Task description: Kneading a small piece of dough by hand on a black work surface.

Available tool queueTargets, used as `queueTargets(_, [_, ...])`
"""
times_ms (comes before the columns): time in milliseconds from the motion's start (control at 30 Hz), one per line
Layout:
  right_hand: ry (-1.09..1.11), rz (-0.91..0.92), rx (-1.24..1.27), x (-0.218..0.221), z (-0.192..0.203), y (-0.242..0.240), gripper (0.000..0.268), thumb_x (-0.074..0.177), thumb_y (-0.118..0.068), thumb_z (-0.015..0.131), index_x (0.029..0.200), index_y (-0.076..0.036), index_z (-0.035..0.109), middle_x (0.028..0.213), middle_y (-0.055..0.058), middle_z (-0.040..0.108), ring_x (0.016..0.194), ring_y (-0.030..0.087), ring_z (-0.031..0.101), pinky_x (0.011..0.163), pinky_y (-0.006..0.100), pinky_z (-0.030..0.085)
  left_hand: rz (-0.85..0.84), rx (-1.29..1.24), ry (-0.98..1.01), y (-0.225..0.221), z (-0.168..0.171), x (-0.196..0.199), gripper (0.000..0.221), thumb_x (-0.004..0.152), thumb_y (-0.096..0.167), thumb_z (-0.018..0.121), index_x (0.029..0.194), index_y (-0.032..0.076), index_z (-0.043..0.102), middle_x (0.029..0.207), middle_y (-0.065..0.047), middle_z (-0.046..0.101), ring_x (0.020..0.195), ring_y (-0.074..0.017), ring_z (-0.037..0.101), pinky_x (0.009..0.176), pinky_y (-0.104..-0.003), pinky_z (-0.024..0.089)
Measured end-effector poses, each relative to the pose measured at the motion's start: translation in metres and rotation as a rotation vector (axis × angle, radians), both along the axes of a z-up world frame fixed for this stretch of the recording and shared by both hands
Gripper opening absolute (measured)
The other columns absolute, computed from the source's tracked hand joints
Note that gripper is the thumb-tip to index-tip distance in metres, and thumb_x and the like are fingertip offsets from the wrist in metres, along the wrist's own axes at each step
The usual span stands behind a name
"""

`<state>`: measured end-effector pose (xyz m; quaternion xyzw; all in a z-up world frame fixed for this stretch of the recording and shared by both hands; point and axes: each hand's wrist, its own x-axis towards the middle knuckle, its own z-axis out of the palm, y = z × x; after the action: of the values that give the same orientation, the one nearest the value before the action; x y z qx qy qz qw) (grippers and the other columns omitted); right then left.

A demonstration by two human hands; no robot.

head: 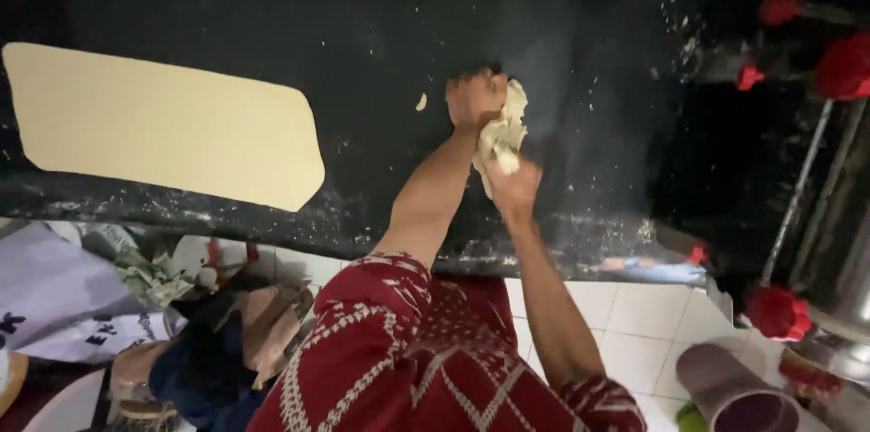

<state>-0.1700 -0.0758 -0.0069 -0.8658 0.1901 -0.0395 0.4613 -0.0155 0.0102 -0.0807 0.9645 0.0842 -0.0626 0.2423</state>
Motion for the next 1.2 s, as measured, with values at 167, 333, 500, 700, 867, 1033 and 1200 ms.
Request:
queueTargets(167, [-0.253,-0.089,0.135,0.029,0.057,0.007,0.044,0.097,-0.036,0.077,0.12,-0.002,0.062,0.109,0.021,0.063,0.101,0.028,0.061,0.092,0.044,0.049,0.201,0.081,-0.231,-0.015,0.015,0.018,0.038,0.085,0.047,0.044,0.073,0.018,0.066,0.069,-0.008,0.067,0.071,-0.0327,0.07,0.075,-0.048,0.05])
queueTargets(333, [-0.451,0.031,-0.019,0.075,0.027,0.021,0.057,0.091,-0.026,0.086,0.137,-0.002,0.064,0.135,0.025,0.061,0.133,0.04,0.054,0.123,0.049,0.027,0.304,0.154,-0.589,-0.009,0.03,0.0,0.033,0.082,0.039,0.046,0.053,0.024,0.049,0.043,0.0,0.045,0.038,-0.0237,0.051,0.048,-0.036,0.043])
queueTargets(500, [-0.205,-0.085,-0.23,0.123,-0.043,-0.012,0.014,0.083,-0.024,0.082,0.09,-0.013,0.077,0.081,0.012,0.074,0.08,0.036,0.074,0.078,0.045,0.056,0.291,0.276,-0.547,-0.009,0.016,0.007,0.031,0.084,0.032,0.049,0.055,0.023,0.051,0.045,0.003,0.048,0.041,-0.0193,0.053,0.047,-0.033,0.043])
queueTargets(700, [0.079,0.01,-0.347,0.173,-0.085,-0.037,0.019,0.079,-0.04,0.081,0.089,-0.024,0.078,0.078,0.008,0.075,0.083,0.033,0.075,0.078,0.043,0.057,0.288,0.432,-0.474,-0.014,0.01,0.008,0.043,0.096,0.036,0.034,0.058,0.026,0.05,0.046,0.005,0.043,0.041,-0.0173,0.051,0.049,-0.033,0.042])
queueTargets(867, [0.111,0.151,-0.438,0.191,-0.094,-0.056,0.027,0.08,-0.054,0.081,0.092,-0.03,0.077,0.074,0.006,0.073,0.078,0.035,0.074,0.074,0.047,0.059,0.116,0.164,-0.5,-0.004,0.018,0.0,0.045,0.1,0.036,0.032,0.065,0.019,0.054,0.051,0.001,0.048,0.047,-0.0249,0.055,0.053,-0.04,0.044])
queueTargets(1033, [0.09,-0.192,-0.355,0.194,-0.067,-0.036,0.02,0.076,-0.047,0.078,0.085,-0.03,0.076,0.077,0.007,0.075,0.083,0.034,0.076,0.081,0.046,0.058,0.055,-0.019,-0.531,0.006,0.011,-0.031,0.038,0.101,0.036,0.037,0.077,0.018,0.059,0.06,-0.001,0.055,0.057,-0.0289,0.062,0.059,-0.044,0.049])
queueTargets(1200, [-0.233,-0.22,-0.295,0.159,-0.02,-0.022,0.025,0.087,-0.032,0.078,0.085,-0.008,0.072,0.072,0.022,0.072,0.071,0.047,0.072,0.066,0.058,0.053,0.026,-0.329,-0.475,0.014,0.074,-0.081,0.041,0.083,0.045,0.068,0.109,0.015,0.062,0.088,-0.009,0.063,0.082,-0.0352,0.067,0.076,-0.048,0.048])
